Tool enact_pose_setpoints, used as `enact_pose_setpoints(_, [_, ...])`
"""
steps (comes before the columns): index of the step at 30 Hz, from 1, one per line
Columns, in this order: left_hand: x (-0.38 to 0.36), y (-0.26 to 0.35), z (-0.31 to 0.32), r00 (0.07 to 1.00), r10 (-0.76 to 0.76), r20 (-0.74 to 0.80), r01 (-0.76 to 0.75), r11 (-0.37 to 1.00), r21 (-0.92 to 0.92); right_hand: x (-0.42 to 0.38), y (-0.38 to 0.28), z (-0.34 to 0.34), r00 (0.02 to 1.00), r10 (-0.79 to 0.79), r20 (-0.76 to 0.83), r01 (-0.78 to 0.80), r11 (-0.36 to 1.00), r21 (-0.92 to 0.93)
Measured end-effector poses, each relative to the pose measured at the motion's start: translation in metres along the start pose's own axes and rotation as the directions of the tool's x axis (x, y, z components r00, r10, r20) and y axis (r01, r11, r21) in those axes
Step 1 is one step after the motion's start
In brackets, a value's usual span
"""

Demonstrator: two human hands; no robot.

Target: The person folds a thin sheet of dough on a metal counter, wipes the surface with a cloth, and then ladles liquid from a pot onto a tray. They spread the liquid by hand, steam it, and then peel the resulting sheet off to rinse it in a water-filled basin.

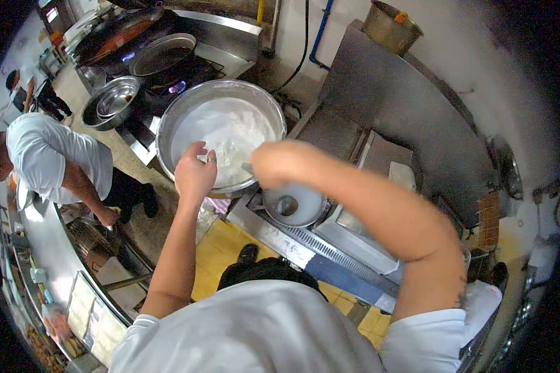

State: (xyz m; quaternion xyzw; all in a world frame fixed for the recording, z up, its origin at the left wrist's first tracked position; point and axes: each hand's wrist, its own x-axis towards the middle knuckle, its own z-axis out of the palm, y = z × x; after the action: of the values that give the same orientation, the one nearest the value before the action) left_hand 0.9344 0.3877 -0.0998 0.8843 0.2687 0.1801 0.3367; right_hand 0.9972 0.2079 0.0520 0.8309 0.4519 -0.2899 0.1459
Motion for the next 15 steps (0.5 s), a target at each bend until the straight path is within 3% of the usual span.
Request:
enact_pose_setpoints(1, [0.0,0.0,0.0,1.0,0.003,-0.001,-0.003,1.0,0.002,-0.005,-0.009,0.014,0.986,0.09,-0.142,-0.067,0.986,0.156])
enact_pose_setpoints(3, [-0.001,0.001,-0.001,1.0,0.012,-0.001,-0.012,1.0,0.008,0.015,-0.018,0.053,0.959,0.112,-0.259,-0.091,0.992,0.091])
enact_pose_setpoints(4, [0.0,0.001,-0.001,1.0,0.011,0.008,-0.011,1.0,0.022,0.02,-0.022,0.065,0.948,0.103,-0.302,-0.116,0.993,-0.026])
enact_pose_setpoints(7, [-0.001,0.0,-0.001,0.999,0.015,0.035,-0.017,0.998,0.056,0.03,-0.02,0.09,0.845,0.227,-0.485,-0.276,0.96,-0.032])
enact_pose_setpoints(11, [0.0,-0.002,0.001,0.999,0.028,0.026,-0.029,0.999,0.037,0.02,0.015,0.068,0.929,0.175,-0.326,-0.2,0.979,-0.045])
enact_pose_setpoints(15, [0.0,-0.002,0.0,0.999,0.007,0.033,-0.008,0.999,0.036,0.001,0.022,-0.011,0.995,0.098,0.007,-0.098,0.992,-0.075])
